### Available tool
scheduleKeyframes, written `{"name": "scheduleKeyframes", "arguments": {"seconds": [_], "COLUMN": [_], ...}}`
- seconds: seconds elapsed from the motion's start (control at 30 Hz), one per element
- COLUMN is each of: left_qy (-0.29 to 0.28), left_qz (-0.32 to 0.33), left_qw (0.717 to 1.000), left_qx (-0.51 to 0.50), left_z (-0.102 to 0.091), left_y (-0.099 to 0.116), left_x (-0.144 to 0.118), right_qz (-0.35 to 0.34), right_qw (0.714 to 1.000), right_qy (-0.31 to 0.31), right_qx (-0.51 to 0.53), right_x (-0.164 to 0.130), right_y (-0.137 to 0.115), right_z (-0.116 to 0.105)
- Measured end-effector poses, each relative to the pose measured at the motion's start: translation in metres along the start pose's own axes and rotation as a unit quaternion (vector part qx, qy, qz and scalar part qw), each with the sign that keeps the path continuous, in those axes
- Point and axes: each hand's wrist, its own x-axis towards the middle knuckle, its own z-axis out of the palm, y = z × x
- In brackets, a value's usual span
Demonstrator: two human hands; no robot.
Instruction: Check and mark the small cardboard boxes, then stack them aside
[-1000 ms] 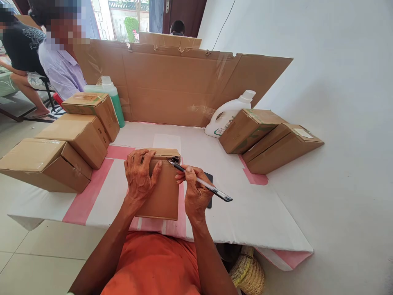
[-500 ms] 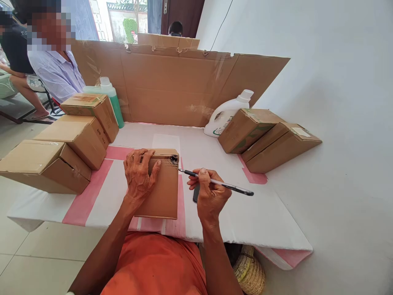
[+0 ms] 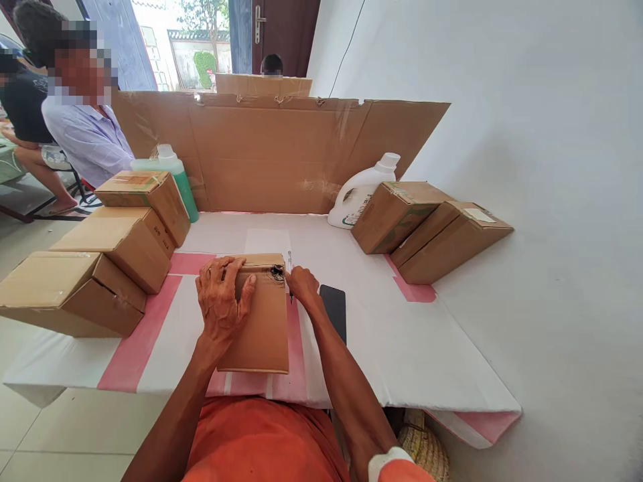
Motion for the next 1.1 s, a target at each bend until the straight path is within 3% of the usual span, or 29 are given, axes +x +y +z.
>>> {"name": "scheduleKeyframes", "arguments": {"seconds": [0.23, 0.4, 0.57, 0.7, 0.97, 1.1], "left_qy": [-0.006, -0.004, 0.006, 0.0, -0.015, -0.015], "left_qz": [-0.001, 0.005, 0.013, 0.011, -0.005, -0.006], "left_qw": [1.0, 1.0, 1.0, 1.0, 1.0, 1.0], "left_qx": [-0.005, -0.001, 0.001, 0.002, -0.014, -0.008], "left_z": [0.001, -0.001, -0.003, -0.002, -0.001, -0.002], "left_y": [0.0, -0.002, -0.003, -0.001, -0.002, -0.001], "left_x": [0.001, 0.001, -0.001, -0.001, -0.001, -0.001], "right_qz": [0.025, 0.029, 0.113, 0.182, 0.146, 0.11], "right_qw": [0.999, 0.999, 0.989, 0.978, 0.968, 0.944], "right_qy": [-0.02, 0.01, 0.089, 0.089, 0.081, 0.075], "right_qx": [-0.001, 0.017, 0.026, 0.045, 0.19, 0.303], "right_x": [0.005, -0.017, -0.057, -0.078, -0.074, -0.082], "right_y": [0.011, 0.023, 0.067, 0.102, 0.105, 0.11], "right_z": [0.028, 0.027, 0.021, 0.028, 0.046, 0.051]}}
